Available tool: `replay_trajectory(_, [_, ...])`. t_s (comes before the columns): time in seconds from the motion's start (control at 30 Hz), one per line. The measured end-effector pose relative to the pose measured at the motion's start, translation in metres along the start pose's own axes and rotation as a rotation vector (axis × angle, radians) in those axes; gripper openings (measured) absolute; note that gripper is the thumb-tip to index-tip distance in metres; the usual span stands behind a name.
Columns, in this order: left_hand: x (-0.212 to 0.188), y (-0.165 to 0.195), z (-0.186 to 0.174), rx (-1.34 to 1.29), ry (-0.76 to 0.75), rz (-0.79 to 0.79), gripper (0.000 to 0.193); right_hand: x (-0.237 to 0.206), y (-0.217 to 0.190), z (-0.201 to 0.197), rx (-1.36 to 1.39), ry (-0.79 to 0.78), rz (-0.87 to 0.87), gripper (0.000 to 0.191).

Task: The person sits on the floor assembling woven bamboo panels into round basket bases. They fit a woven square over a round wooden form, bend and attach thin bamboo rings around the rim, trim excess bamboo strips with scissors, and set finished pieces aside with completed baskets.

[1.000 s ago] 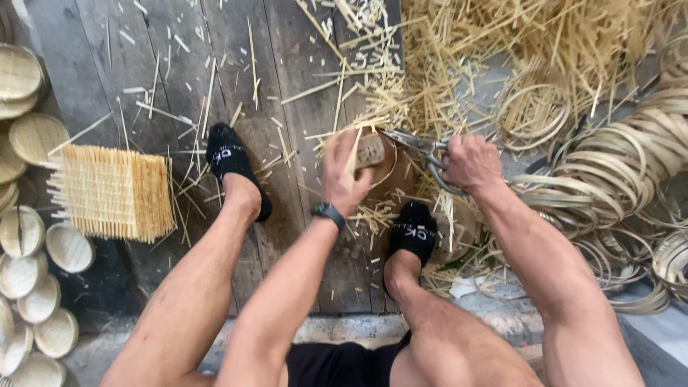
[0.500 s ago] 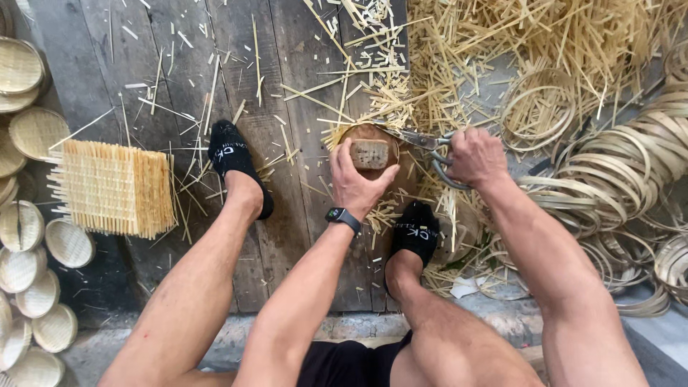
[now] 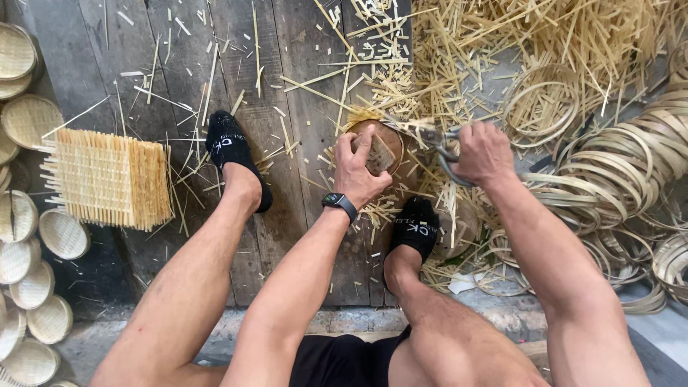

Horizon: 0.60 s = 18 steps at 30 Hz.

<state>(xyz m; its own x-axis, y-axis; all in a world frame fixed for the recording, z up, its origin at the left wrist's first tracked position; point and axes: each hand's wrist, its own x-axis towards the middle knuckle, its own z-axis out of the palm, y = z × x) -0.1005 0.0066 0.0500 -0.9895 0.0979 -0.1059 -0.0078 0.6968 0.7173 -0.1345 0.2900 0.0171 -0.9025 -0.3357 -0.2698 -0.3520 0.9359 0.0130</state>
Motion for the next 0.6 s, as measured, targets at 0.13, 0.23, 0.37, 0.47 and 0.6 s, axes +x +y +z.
replay_trajectory(0.13, [0.005, -0.001, -0.006, 0.055, -0.126, 0.077, 0.102, 0.003, -0.007, 0.011, -0.067, 0.132, -0.028, 0.043])
replay_trajectory(0.23, [-0.003, 0.0, -0.007, 0.041, -0.066, 0.114, 0.102, 0.001, -0.008, 0.01, -0.032, -0.113, 0.04, 0.03])
replay_trajectory(0.37, [-0.018, 0.005, 0.008, -0.182, 0.145, -0.185, 0.102, -0.006, -0.007, -0.003, 0.08, -0.213, 0.082, 0.035])
replay_trajectory(0.47, [-0.021, 0.004, 0.02, -0.148, 0.11, -0.115, 0.093, -0.005, -0.013, -0.007, 0.026, -0.035, 0.022, 0.057])
replay_trajectory(0.6, [-0.018, -0.003, 0.021, -0.098, 0.02, -0.021, 0.09, -0.002, -0.018, -0.004, 0.002, 0.078, 0.005, 0.047])
